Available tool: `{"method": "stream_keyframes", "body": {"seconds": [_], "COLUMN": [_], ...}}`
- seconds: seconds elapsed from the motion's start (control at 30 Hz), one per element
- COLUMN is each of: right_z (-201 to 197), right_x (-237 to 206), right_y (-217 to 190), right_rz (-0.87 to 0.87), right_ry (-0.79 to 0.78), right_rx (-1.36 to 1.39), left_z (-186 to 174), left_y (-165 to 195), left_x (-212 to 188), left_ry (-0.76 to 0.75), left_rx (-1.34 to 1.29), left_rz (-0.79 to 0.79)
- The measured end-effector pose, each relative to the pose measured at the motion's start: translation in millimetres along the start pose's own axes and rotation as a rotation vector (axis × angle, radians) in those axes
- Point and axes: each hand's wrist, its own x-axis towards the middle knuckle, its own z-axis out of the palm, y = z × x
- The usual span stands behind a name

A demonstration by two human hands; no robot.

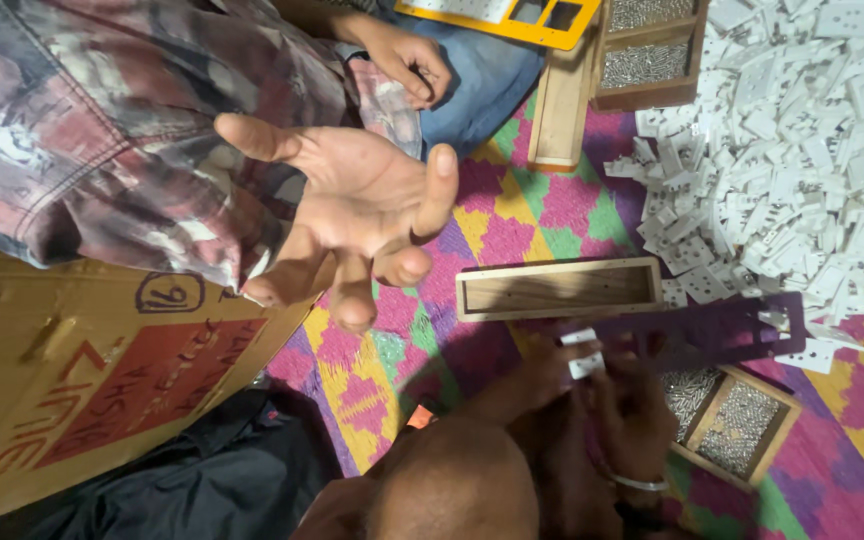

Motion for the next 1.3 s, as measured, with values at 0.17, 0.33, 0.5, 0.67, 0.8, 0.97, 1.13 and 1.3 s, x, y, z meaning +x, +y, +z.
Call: {"method": "stream_keyframes", "body": {"seconds": [0.17,0.33,0.5,0.67,0.8,0.97,1.13,1.3], "right_z": [-37,-43,-44,-57,-76,-83,-75,-69], "right_x": [7,4,-4,-2,-11,-16,-14,-22], "right_y": [60,101,91,87,91,79,77,70], "right_rz": [-0.189,-0.204,-0.281,-0.129,-0.18,-0.115,-0.141,0.301], "right_ry": [0.203,-0.108,-0.094,-0.06,0.134,0.176,0.274,0.097], "right_rx": [-0.323,-0.836,-0.576,-0.602,-0.217,-0.157,0.006,0.589], "left_z": [-20,1,35,55,64,69,69,71], "left_y": [20,45,63,49,36,31,32,34], "left_x": [-4,-12,-24,-29,-21,-12,-7,-12], "left_ry": [0.075,0.054,-0.046,-0.158,-0.19,-0.202,-0.161,-0.205], "left_rx": [0.967,0.492,-0.133,-0.376,-0.455,-0.406,-0.331,-0.274], "left_rz": [0.827,0.342,0.002,-0.103,-0.144,-0.153,-0.198,-0.12]}}
